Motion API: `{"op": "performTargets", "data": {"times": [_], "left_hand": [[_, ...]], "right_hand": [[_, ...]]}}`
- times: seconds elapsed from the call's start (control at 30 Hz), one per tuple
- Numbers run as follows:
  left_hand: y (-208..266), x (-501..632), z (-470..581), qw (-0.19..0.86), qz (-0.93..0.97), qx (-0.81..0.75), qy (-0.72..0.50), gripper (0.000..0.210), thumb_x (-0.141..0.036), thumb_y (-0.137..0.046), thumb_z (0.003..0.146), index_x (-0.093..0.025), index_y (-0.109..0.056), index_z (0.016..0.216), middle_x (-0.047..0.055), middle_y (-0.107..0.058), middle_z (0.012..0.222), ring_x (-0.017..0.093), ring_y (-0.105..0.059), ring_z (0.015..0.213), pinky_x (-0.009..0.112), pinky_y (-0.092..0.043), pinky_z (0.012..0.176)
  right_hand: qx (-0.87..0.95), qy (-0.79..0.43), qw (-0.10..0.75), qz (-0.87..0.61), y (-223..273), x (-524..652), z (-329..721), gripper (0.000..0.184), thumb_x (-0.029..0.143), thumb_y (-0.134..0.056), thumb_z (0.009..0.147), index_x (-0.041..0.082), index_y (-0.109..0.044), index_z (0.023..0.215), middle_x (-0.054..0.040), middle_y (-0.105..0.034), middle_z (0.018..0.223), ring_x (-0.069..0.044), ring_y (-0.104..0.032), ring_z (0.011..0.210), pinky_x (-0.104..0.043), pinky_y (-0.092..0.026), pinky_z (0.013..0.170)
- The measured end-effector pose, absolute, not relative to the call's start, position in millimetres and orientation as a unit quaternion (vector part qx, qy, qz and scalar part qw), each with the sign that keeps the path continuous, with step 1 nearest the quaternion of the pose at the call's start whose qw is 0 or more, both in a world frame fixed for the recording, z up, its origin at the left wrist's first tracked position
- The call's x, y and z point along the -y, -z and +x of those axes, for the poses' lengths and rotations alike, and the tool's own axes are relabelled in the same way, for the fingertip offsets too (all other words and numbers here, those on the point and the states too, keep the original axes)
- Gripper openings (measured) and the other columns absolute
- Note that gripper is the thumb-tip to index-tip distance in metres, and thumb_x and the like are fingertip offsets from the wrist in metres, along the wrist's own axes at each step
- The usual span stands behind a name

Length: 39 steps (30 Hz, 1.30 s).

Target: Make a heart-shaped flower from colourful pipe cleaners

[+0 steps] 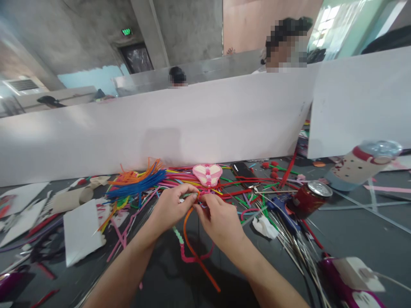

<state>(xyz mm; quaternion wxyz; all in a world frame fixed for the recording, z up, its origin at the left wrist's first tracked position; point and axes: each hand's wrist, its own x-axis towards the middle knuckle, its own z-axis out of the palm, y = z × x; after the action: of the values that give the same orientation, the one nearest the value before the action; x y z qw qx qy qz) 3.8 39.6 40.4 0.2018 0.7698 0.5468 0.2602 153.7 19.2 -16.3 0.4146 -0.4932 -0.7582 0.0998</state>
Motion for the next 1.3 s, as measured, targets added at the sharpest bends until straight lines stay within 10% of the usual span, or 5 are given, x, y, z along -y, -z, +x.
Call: {"op": "performTargets", "data": {"times": [0.77, 1.3], "left_hand": [[-49, -29, 21, 0.075, 0.865, -0.474, -0.145, 0.047, -0.014, -0.039, 0.084, -0.012, -0.045, 0.130, 0.013, -0.069, 0.103, 0.026, -0.063, 0.095, 0.037, -0.046, 0.085], [-42, -37, 4, 0.321, 0.787, -0.463, -0.250, 0.028, -0.020, -0.042, 0.086, -0.021, -0.059, 0.109, 0.003, -0.070, 0.086, 0.018, -0.065, 0.082, 0.026, -0.046, 0.076]], "right_hand": [[0.702, -0.127, 0.433, -0.550, 0, -20, 166, 0.016, 0.019, -0.049, 0.075, 0.020, -0.053, 0.059, 0.0025, -0.054, 0.053, -0.010, -0.048, 0.048, -0.019, -0.033, 0.048], [0.661, -0.229, 0.517, -0.493, 2, -35, 196, 0.018, 0.032, -0.049, 0.087, 0.020, -0.062, 0.091, -0.0048, -0.066, 0.084, -0.017, -0.059, 0.074, -0.027, -0.046, 0.068]]}}
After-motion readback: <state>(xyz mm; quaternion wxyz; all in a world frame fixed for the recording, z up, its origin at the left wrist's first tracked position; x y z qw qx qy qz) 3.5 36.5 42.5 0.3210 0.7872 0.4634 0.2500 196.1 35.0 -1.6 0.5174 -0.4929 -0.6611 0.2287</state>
